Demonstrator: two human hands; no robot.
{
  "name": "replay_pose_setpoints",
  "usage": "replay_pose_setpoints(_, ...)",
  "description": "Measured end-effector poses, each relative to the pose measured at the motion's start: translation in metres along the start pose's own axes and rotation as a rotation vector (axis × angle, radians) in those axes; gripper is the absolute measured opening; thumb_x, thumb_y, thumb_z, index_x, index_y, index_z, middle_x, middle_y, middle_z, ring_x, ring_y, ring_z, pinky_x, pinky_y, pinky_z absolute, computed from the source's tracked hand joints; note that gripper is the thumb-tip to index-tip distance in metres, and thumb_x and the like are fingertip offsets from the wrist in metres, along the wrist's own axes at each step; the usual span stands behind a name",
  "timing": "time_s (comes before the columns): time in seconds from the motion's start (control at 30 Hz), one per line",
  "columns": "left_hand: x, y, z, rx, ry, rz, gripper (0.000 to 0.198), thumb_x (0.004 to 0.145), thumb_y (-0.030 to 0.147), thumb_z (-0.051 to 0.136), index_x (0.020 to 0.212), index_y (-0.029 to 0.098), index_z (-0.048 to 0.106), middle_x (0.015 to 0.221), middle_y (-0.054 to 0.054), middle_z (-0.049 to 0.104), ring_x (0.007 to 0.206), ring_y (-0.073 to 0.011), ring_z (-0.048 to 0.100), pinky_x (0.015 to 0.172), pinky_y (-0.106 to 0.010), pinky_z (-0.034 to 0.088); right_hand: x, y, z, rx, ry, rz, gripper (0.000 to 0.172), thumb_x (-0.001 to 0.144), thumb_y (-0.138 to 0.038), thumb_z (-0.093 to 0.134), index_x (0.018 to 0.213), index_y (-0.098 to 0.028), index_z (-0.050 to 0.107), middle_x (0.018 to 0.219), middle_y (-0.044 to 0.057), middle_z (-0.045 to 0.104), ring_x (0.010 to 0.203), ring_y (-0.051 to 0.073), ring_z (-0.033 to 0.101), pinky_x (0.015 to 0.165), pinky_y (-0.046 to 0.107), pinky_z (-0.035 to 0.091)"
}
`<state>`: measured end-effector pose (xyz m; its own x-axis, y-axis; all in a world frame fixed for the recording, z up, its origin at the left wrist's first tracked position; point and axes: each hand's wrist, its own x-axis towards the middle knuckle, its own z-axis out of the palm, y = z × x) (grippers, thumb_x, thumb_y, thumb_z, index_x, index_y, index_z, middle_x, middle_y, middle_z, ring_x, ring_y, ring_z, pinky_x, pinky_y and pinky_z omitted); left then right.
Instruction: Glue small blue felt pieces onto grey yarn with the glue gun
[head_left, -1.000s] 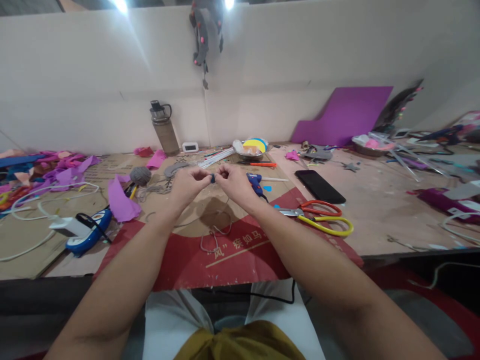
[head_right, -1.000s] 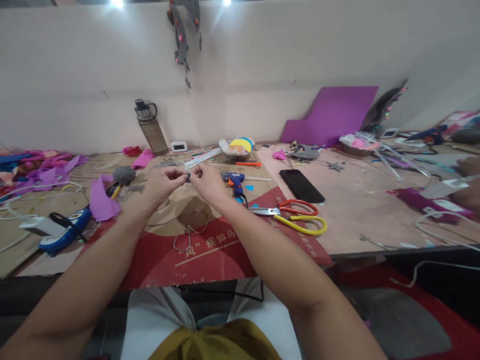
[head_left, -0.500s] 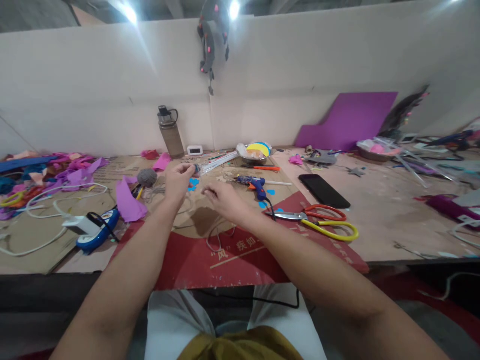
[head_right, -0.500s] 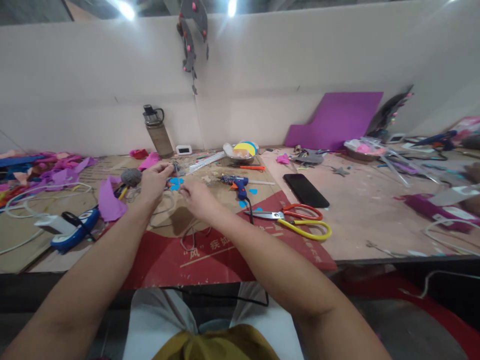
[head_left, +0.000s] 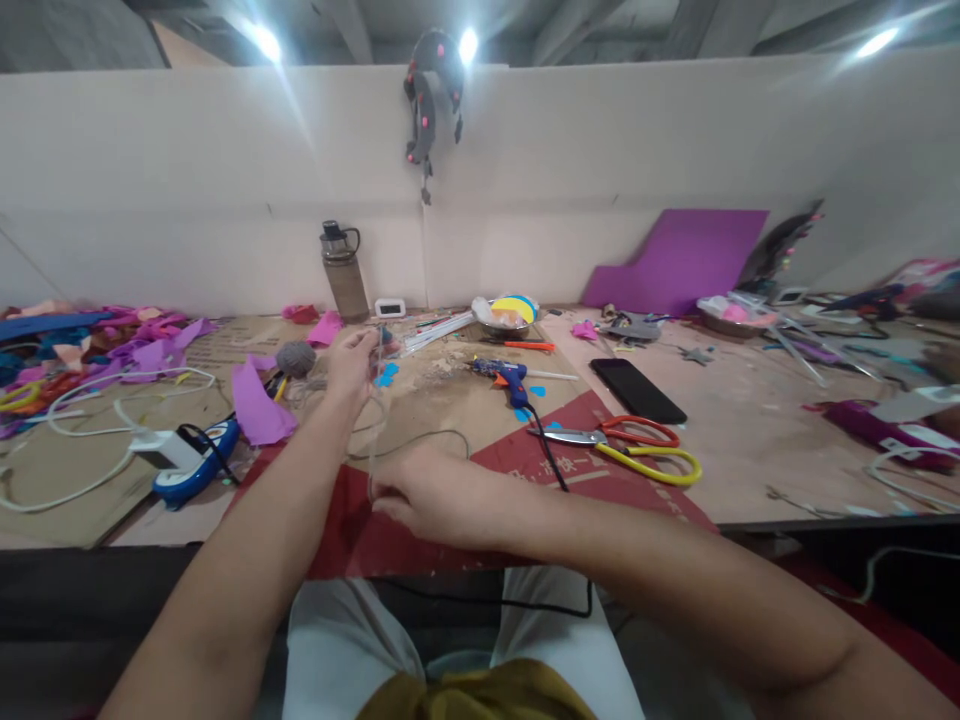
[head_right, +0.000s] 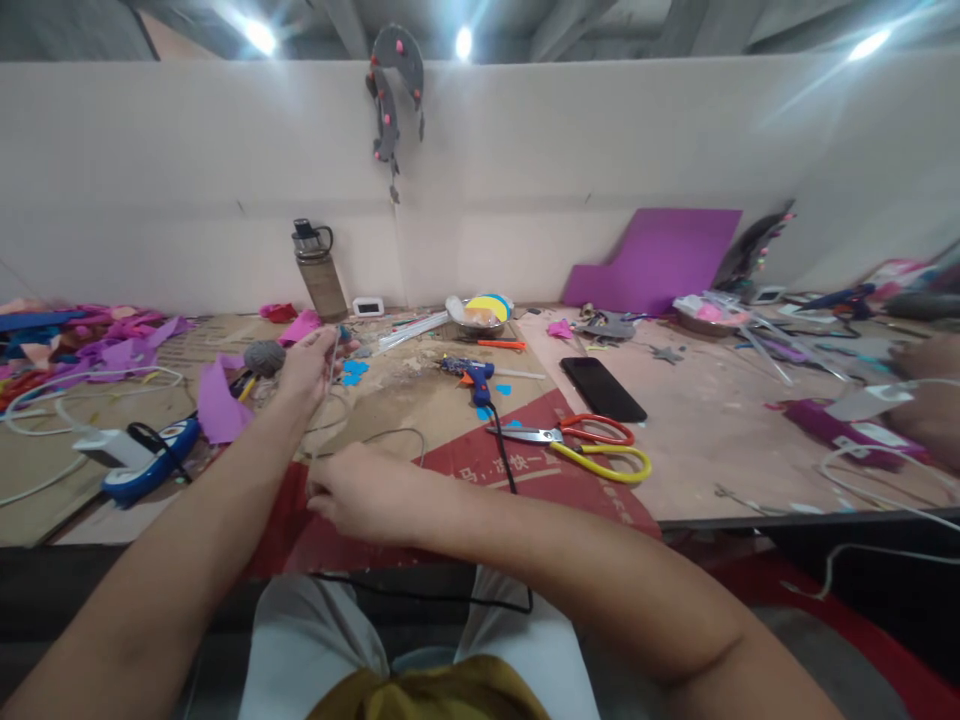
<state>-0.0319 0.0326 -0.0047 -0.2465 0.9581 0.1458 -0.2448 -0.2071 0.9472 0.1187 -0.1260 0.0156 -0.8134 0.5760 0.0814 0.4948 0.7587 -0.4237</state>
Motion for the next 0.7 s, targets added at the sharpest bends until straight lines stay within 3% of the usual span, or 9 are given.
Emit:
replay_pose_setpoints(0.13, 0.001, -0.005, -0.003, 0.244, 0.066, 0.318, 0.016, 0.072, 0.031, 0.064, 0.081, 0.017, 0.063, 0.070, -0.001, 0.064, 0.060, -0.0132, 0.063, 0.044, -0.019, 0.038, 0.004, 0.012, -0.007, 0.090, 0.143, 0.148, 0.016, 0.085, -0.022, 0.051, 0.075, -0.016, 0.063, 0.072, 0.003, 0.064, 0.062, 0.012, 0.051, 0.058, 0.025, 0.033)
replay_pose_setpoints(0.23, -0.005, -0.003, -0.003, 0.532, 0.072, 0.606, 0.015, 0.076, 0.030, 0.061, 0.081, 0.017, 0.067, 0.076, -0.003, 0.067, 0.069, -0.0139, 0.062, 0.059, -0.023, 0.046, 0.020, 0.039, -0.015, 0.228, 0.511, 0.297, 0.009, 0.084, -0.023, 0.052, 0.083, -0.016, 0.057, 0.081, 0.004, 0.062, 0.072, 0.013, 0.053, 0.069, 0.027, 0.040)
replay_pose_setpoints(0.3, -0.011, 0.001, 0.000, 0.680, 0.059, 0.789, 0.012, 0.076, 0.027, 0.061, 0.078, 0.018, 0.068, 0.082, -0.004, 0.068, 0.077, -0.0154, 0.062, 0.069, -0.026, 0.047, 0.034, 0.060, -0.020, 0.362, 0.798, 0.348, 0.017, 0.081, -0.027, 0.057, 0.093, -0.016, 0.051, 0.096, 0.007, 0.060, 0.088, 0.016, 0.055, 0.080, 0.029, 0.042)
replay_pose_setpoints(0.33, -0.014, 0.002, 0.002, 0.724, 0.049, 0.870, 0.010, 0.076, 0.025, 0.061, 0.077, 0.018, 0.068, 0.084, -0.004, 0.069, 0.081, -0.0164, 0.062, 0.073, -0.028, 0.047, 0.041, 0.069, -0.021, 0.472, 0.882, 0.352, 0.023, 0.079, -0.029, 0.059, 0.096, -0.017, 0.047, 0.101, 0.008, 0.059, 0.094, 0.016, 0.056, 0.084, 0.030, 0.043)
replay_pose_setpoints(0.4, -0.019, 0.004, 0.006, 0.764, 0.023, 0.989, 0.007, 0.076, 0.023, 0.062, 0.076, 0.019, 0.068, 0.087, -0.004, 0.069, 0.088, -0.0179, 0.061, 0.081, -0.031, 0.047, 0.054, 0.082, -0.020, 0.725, 0.932, 0.349, 0.033, 0.075, -0.029, 0.062, 0.098, -0.018, 0.042, 0.102, 0.007, 0.058, 0.095, 0.015, 0.058, 0.085, 0.030, 0.045)
replay_pose_setpoints(0.5, -0.022, 0.004, 0.009, 0.779, -0.012, 1.045, 0.006, 0.077, 0.020, 0.062, 0.076, 0.020, 0.068, 0.087, -0.004, 0.068, 0.089, -0.0179, 0.061, 0.086, -0.032, 0.045, 0.066, 0.090, -0.014, 1.003, 0.880, 0.311, 0.036, 0.074, -0.030, 0.062, 0.100, -0.021, 0.039, 0.087, 0.001, 0.060, 0.076, 0.013, 0.061, 0.070, 0.027, 0.048)
replay_pose_setpoints(0.6, -0.022, 0.002, 0.008, 0.780, -0.002, 1.005, 0.006, 0.076, 0.019, 0.061, 0.075, 0.020, 0.067, 0.086, -0.003, 0.068, 0.086, -0.0170, 0.061, 0.081, -0.030, 0.046, 0.066, 0.092, -0.009, 1.017, 0.873, 0.260, 0.016, 0.079, -0.032, 0.055, 0.085, -0.019, 0.048, 0.067, -0.004, 0.054, 0.057, 0.009, 0.052, 0.058, 0.022, 0.043)
replay_pose_setpoints(0.7, -0.021, 0.002, 0.008, 0.750, 0.042, 0.917, 0.006, 0.076, 0.020, 0.061, 0.074, 0.019, 0.066, 0.082, -0.002, 0.068, 0.077, -0.0150, 0.059, 0.071, -0.028, 0.045, 0.063, 0.094, -0.007, 0.963, 0.873, 0.263, 0.020, 0.083, -0.032, 0.048, 0.071, -0.017, 0.054, 0.059, -0.005, 0.048, 0.051, 0.006, 0.045, 0.051, 0.019, 0.039)
